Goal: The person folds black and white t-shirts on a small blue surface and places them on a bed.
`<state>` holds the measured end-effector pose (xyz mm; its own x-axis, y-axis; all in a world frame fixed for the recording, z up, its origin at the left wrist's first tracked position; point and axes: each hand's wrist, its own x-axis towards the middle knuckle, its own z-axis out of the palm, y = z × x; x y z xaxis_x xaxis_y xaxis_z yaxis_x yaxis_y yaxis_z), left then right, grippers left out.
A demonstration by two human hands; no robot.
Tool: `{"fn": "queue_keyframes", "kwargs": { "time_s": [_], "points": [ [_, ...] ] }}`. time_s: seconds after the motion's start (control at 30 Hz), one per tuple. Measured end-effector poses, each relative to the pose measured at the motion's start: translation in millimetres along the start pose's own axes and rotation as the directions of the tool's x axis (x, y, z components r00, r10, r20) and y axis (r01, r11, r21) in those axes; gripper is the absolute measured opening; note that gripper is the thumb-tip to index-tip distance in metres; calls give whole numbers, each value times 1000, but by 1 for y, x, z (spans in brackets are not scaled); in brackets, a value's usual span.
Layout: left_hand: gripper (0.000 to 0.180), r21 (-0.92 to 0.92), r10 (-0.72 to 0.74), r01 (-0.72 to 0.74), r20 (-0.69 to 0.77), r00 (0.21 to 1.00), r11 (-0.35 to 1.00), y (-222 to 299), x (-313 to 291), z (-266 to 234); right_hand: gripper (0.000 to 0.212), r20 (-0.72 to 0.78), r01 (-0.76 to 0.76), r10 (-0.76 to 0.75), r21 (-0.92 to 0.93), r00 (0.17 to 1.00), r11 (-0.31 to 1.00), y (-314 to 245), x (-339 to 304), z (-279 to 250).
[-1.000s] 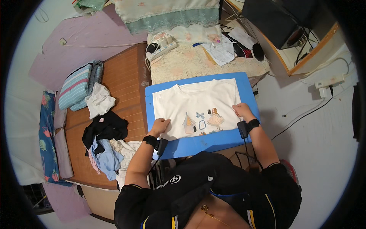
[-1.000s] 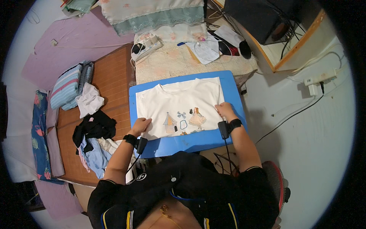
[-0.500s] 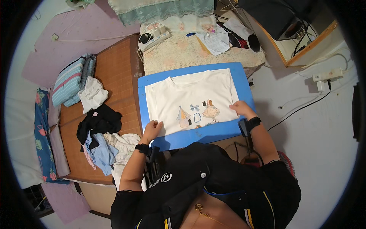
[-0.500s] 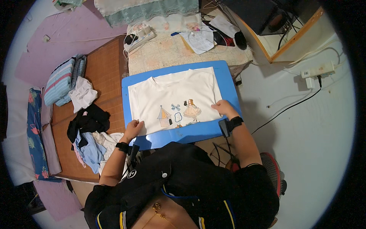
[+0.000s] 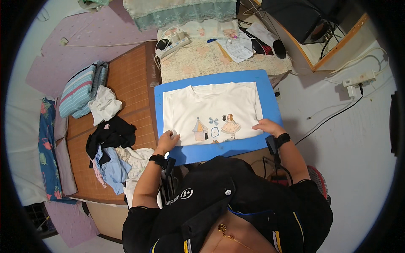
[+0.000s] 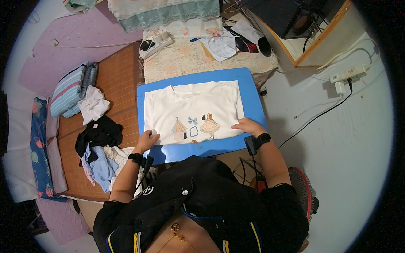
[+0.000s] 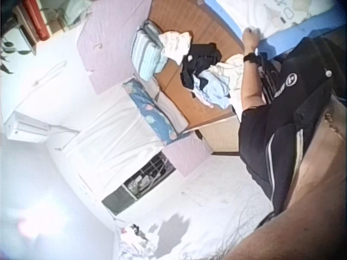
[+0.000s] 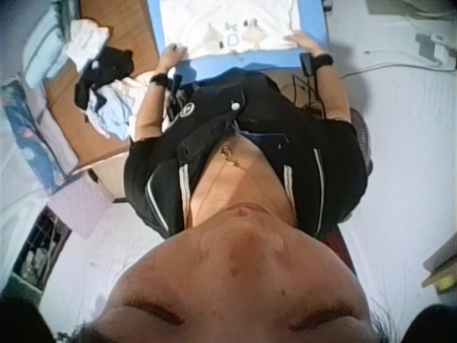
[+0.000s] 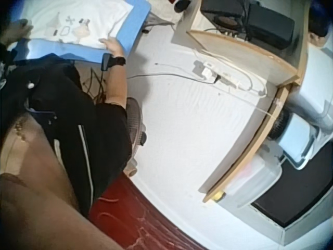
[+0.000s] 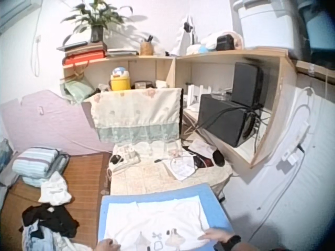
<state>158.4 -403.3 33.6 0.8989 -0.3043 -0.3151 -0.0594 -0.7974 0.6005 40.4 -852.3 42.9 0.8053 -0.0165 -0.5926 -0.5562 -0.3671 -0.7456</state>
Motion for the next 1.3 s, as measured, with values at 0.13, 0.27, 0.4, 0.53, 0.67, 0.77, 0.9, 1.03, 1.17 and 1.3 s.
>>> {"fn": "queue_keyframes", "kwargs": {
  "time_s": [0.13,0.27,0.4,0.53,0.67,0.77,0.9,1.03,1.17,1.3],
  "points": [
    [46,120,0,5,-43,999,993,-7,-6,-3,25,-157,31,-32,-9,987,999,3,-11,0],
    [45,153,-38,33,28,999,988,-7,-13,-10,32,-260,6,-56,-192,964,981,40,-24,-5],
    [38,-174,-49,63,79,996,983,-45,-8,-10,27,-297,49,-102,-180,949,983,67,-40,7],
    [30,-177,140,-124,81,987,976,-57,-12,-19,24,-321,17,-31,-47,947,999,39,-55,25],
    [31,-165,8,22,180,984,986,-46,-16,-27,20,-217,-87,73,-54,973,995,10,-57,32],
    [25,-208,60,-47,55,997,977,-49,-19,-25,19,-266,-57,56,5,962,998,28,-46,37],
    [22,-316,-69,21,-140,988,949,-56,-34,-33,19,-446,44,-2,84,895,996,61,-37,34],
    [22,-271,-99,56,-147,984,961,-93,-48,-2,22,-486,-33,88,121,870,992,38,-41,42],
    [23,-431,-254,201,-70,965,880,-82,-44,-2,23,-513,-38,141,207,847,978,28,-42,52],
    [23,-432,-286,266,19,958,861,-54,-54,-13,24,-505,-36,190,299,842,954,24,-39,53]
  ]
}}
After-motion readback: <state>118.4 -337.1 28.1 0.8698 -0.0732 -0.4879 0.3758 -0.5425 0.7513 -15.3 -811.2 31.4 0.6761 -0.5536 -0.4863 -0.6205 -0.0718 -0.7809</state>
